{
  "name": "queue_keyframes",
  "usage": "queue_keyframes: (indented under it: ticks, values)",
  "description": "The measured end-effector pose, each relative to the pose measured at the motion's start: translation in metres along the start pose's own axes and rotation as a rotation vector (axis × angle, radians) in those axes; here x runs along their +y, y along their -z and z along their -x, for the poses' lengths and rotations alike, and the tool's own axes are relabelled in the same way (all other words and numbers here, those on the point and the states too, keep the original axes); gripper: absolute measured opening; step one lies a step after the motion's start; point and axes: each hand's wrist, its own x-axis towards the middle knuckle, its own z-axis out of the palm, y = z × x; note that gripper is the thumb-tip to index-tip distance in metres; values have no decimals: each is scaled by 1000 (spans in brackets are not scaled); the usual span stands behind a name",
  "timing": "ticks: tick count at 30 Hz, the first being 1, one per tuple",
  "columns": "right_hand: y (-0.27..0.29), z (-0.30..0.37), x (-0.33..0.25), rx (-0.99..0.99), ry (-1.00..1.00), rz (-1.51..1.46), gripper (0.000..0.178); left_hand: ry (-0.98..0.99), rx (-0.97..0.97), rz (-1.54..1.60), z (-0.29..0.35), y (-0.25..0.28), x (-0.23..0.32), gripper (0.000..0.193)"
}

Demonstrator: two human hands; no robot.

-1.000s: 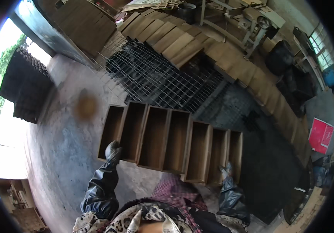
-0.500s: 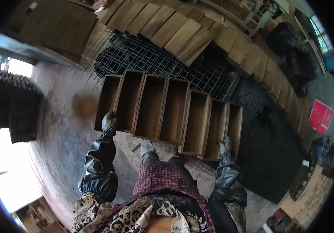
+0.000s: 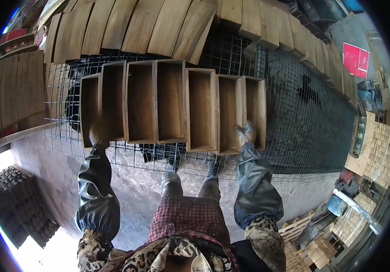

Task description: The person picks up wooden planks and small wooden boxes from a stack and a wire rack. They arrange the planks and boxes on the wire rack, stacking them in rows. The person moves between the wood stack and the rack repeatedly to organize the materials.

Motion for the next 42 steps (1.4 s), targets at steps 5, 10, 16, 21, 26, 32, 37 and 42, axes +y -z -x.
queue_keyframes:
  ticks: [5, 10, 16, 21, 26, 32, 37, 42]
  values:
    - [-23, 16, -3, 17, 0, 23, 48, -157, -193, 247, -26, 2, -48, 59]
    - [-17, 12, 65, 179, -17, 178, 45, -409, 173, -448, 57, 1, 63, 82]
    - [2, 4, 12, 175, -55, 78, 46, -910, -425, -767, 185, -98, 95, 69]
    - [35, -9, -8, 160, 131, 271, 40, -774, -611, -731, 233, -158, 159, 75]
    - [36, -25, -24, 64, 274, 564, 44, -836, -572, -1135, 238, -181, 128, 63]
    - [62, -26, -21, -110, 133, 539, 60, -1004, -514, -924, 226, -197, 98, 42]
    - [75, -18, -36, -353, -95, 567, 67, -862, -553, -881, 225, -193, 123, 40]
    - [63, -13, -3, -193, 137, 698, 65, -848, -497, -899, 229, -184, 165, 50]
